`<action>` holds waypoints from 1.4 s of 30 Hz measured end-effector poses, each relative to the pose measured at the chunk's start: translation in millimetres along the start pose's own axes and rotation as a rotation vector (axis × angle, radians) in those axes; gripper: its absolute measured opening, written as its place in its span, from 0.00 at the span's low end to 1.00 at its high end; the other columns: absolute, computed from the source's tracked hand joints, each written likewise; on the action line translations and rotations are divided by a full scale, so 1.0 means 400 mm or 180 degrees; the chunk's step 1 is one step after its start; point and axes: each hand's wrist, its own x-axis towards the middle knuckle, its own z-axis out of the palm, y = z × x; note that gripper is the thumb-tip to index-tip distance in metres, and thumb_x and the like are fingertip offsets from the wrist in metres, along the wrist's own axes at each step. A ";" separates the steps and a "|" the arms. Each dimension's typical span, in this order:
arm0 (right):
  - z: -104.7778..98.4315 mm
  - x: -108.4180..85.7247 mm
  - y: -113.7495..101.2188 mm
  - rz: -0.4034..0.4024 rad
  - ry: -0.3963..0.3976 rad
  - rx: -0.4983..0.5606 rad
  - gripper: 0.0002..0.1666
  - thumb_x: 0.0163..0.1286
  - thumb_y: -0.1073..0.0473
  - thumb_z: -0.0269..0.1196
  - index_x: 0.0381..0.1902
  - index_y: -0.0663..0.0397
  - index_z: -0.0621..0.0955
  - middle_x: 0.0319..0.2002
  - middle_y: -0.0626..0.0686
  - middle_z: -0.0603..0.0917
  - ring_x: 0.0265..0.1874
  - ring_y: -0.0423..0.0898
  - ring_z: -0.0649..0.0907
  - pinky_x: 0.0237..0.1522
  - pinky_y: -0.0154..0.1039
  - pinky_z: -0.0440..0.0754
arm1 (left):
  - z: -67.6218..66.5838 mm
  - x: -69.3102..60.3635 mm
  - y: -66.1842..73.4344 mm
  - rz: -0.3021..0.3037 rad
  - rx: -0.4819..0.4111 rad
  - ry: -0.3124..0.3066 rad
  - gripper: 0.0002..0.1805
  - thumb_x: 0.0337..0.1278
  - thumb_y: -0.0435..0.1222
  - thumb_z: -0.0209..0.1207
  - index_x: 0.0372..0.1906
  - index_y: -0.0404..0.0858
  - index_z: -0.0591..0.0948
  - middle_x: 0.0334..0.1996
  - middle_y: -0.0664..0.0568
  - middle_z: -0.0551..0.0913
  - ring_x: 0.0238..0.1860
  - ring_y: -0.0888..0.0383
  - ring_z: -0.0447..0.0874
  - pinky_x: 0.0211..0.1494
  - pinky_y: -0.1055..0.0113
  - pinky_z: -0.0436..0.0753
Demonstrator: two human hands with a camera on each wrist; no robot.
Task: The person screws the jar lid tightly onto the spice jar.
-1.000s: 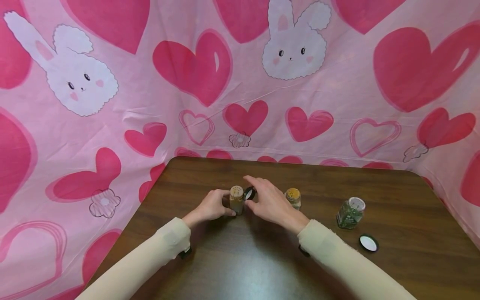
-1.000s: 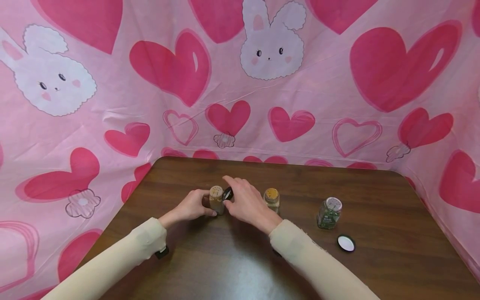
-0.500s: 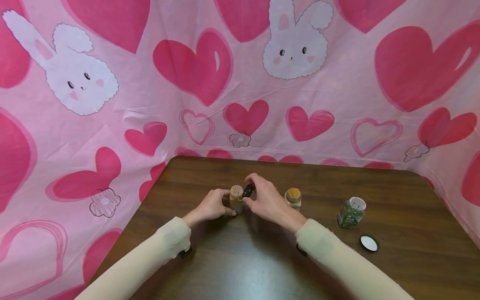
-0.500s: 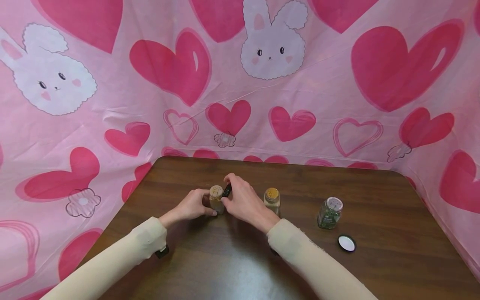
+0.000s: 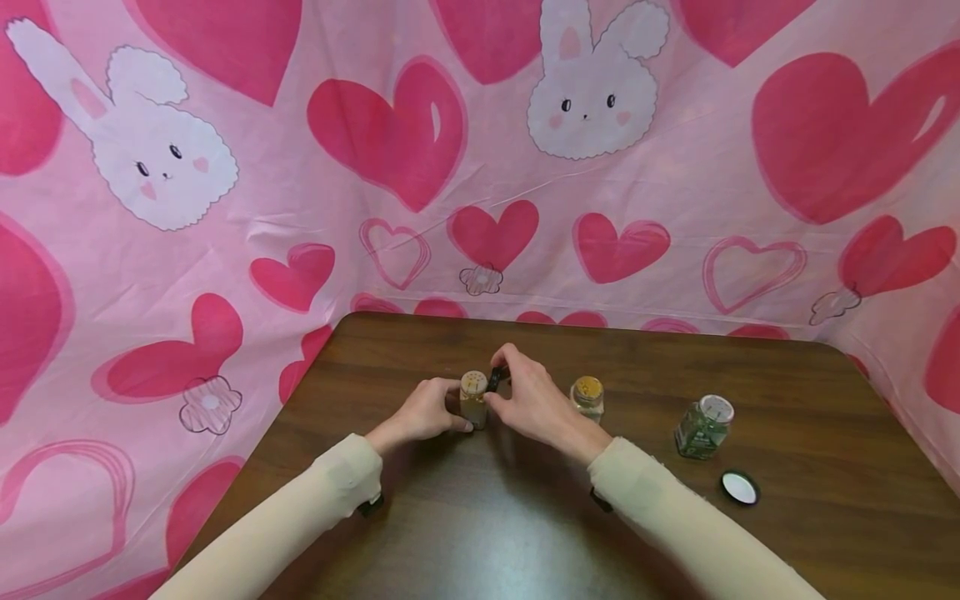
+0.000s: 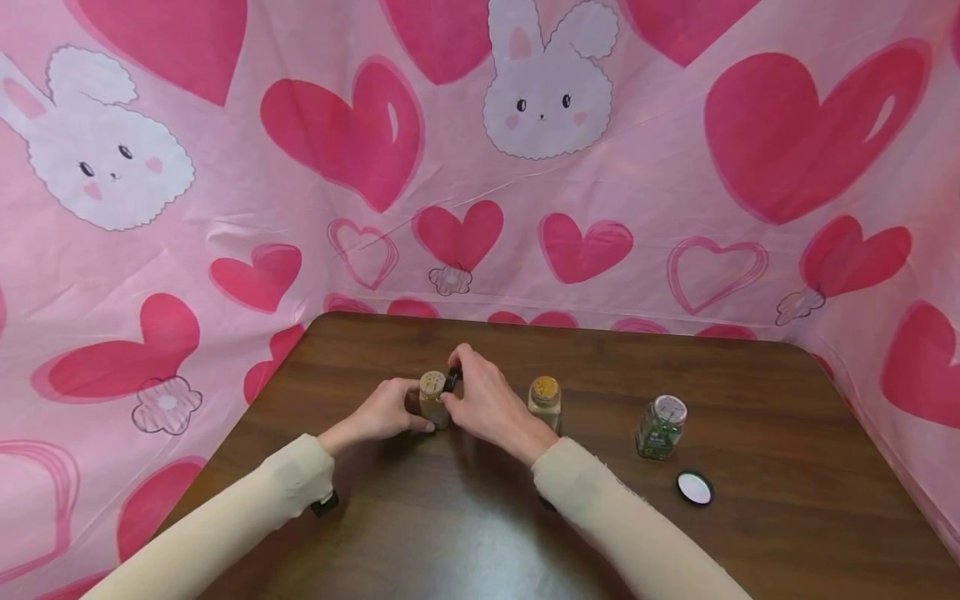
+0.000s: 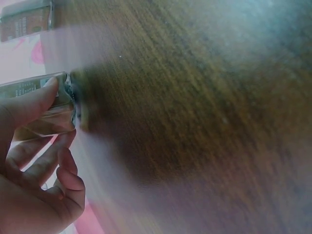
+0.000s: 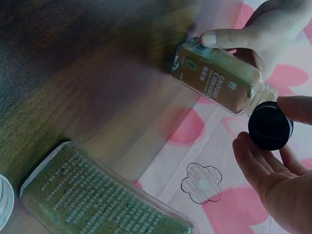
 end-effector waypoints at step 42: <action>0.016 0.029 -0.010 -0.0250 -0.0131 -0.0020 0.23 0.65 0.64 0.77 0.55 0.56 0.80 0.48 0.51 0.84 0.47 0.48 0.84 0.52 0.46 0.84 | 0.004 -0.001 0.006 0.0064 0.0092 0.0066 0.26 0.50 0.36 0.81 0.56 0.38 0.87 0.44 0.51 0.91 0.44 0.54 0.89 0.52 0.52 0.86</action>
